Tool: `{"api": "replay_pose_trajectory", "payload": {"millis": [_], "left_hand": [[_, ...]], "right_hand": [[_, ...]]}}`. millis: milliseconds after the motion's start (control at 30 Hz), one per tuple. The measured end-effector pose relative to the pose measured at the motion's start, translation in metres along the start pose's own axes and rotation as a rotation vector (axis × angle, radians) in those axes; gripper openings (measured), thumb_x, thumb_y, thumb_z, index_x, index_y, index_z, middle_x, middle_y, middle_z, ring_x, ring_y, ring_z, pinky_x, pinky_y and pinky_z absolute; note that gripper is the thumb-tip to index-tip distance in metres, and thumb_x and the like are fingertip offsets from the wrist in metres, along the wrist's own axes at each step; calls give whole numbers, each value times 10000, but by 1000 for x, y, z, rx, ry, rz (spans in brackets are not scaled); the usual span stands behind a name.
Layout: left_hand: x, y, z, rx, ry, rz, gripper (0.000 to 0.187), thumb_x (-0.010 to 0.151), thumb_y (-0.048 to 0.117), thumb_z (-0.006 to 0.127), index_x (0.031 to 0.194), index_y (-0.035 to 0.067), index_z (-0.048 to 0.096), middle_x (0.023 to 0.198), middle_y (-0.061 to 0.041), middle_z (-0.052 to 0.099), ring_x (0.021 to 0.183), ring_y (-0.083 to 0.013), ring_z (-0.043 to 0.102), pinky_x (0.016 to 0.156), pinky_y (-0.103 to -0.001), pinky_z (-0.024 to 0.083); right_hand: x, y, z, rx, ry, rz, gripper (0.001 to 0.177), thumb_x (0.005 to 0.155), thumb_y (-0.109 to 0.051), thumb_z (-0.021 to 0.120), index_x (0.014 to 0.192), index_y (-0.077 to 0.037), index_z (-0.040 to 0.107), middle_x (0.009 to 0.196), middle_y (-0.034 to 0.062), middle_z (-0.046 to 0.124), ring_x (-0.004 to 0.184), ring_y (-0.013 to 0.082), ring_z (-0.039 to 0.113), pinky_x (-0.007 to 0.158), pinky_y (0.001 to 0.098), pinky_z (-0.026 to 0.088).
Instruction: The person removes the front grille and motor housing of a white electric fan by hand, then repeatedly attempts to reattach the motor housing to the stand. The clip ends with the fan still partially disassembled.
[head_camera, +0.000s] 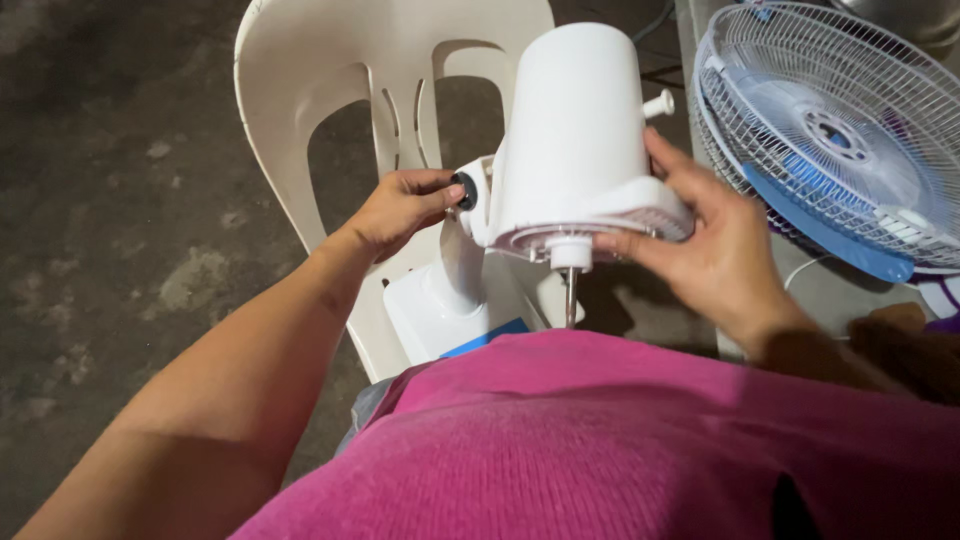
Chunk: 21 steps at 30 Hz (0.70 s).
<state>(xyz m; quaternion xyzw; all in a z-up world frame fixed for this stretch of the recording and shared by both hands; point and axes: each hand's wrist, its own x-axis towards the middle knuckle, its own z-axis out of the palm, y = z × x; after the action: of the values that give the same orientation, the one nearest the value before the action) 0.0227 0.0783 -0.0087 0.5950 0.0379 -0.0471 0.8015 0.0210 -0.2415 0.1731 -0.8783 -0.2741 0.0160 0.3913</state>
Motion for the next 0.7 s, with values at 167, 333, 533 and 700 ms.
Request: {"api": "replay_pose_trajectory", "payload": {"millis": [167, 333, 533, 700], "left_hand": [[18, -7, 8, 81, 40, 31, 355, 915, 175, 739, 1241, 33, 728, 1060, -34, 748, 962, -110, 669, 895, -278, 543], [31, -5, 5, 226, 1, 57, 323, 921, 169, 739, 1210, 27, 756, 963, -36, 739, 835, -116, 620, 787, -291, 539], [19, 0, -1, 104, -65, -64, 362, 916, 212, 718, 1253, 80, 720, 1093, 1, 744, 999, -106, 656, 942, -302, 534], [7, 4, -9, 16, -45, -103, 383, 934, 253, 719, 1280, 89, 723, 1156, 5, 723, 1103, -124, 628, 1019, -355, 488]], "right_hand": [[16, -4, -10, -247, 18, -374, 418, 761, -210, 914, 1024, 48, 717, 1585, 204, 490, 1375, 340, 591, 1087, 422, 514], [16, 0, -17, -176, -10, -320, 392, 754, -207, 909, 1005, 19, 712, 1612, 176, 478, 1392, 322, 569, 1111, 410, 498], [11, -9, -12, -180, -19, -324, 315, 758, -164, 910, 897, 25, 699, 1609, 173, 488, 1345, 278, 602, 1050, 378, 527], [13, -18, -6, -93, -6, -277, 368, 737, -172, 901, 974, 25, 699, 1586, 153, 523, 1122, 222, 716, 905, 306, 587]]}}
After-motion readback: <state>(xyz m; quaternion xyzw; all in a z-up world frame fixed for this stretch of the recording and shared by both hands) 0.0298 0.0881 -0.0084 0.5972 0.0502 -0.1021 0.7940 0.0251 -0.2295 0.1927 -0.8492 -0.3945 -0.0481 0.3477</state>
